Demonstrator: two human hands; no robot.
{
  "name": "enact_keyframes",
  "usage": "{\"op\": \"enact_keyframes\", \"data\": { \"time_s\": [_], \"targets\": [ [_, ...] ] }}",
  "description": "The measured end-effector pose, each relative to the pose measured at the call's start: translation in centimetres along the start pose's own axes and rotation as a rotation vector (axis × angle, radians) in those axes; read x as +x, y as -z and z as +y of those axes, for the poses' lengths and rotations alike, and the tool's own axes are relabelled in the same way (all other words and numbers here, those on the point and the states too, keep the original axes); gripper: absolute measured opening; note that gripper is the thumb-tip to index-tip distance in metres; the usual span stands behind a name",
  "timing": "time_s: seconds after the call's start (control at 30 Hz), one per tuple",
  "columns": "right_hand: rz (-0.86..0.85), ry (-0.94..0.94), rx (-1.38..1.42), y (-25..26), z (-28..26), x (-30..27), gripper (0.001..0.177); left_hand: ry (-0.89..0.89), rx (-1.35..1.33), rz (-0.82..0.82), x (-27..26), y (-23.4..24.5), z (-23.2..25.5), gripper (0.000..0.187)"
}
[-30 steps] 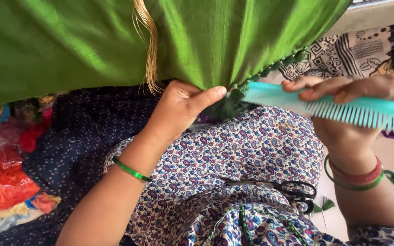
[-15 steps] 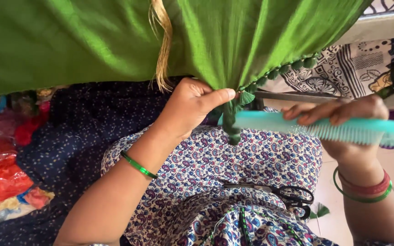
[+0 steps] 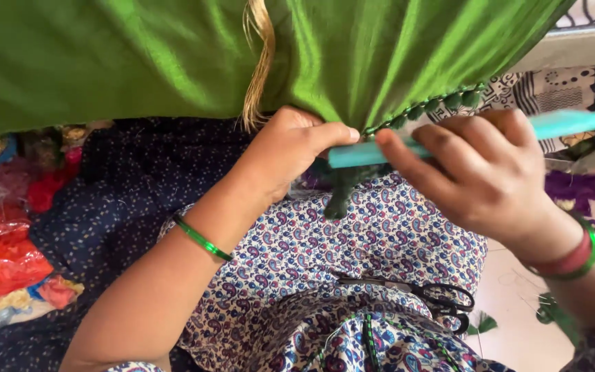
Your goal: The person is attaching decorative green tassels to the edge of a green fabric using a needle and thread.
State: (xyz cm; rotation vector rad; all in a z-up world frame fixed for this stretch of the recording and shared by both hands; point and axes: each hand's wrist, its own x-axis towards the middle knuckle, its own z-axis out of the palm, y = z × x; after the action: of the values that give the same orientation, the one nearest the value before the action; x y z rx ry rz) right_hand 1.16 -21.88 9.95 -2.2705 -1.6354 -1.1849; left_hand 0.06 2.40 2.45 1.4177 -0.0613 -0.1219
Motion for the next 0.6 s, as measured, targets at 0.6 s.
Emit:
{"op": "enact_keyframes", "data": {
  "time_s": [0.6],
  "targets": [
    [-0.409,-0.167,0.779,-9.5,-10.7,-13.3,0.043,-0.334,0.231,0.243,-2.3,-3.4,-5.9,0.023]
  ]
}}
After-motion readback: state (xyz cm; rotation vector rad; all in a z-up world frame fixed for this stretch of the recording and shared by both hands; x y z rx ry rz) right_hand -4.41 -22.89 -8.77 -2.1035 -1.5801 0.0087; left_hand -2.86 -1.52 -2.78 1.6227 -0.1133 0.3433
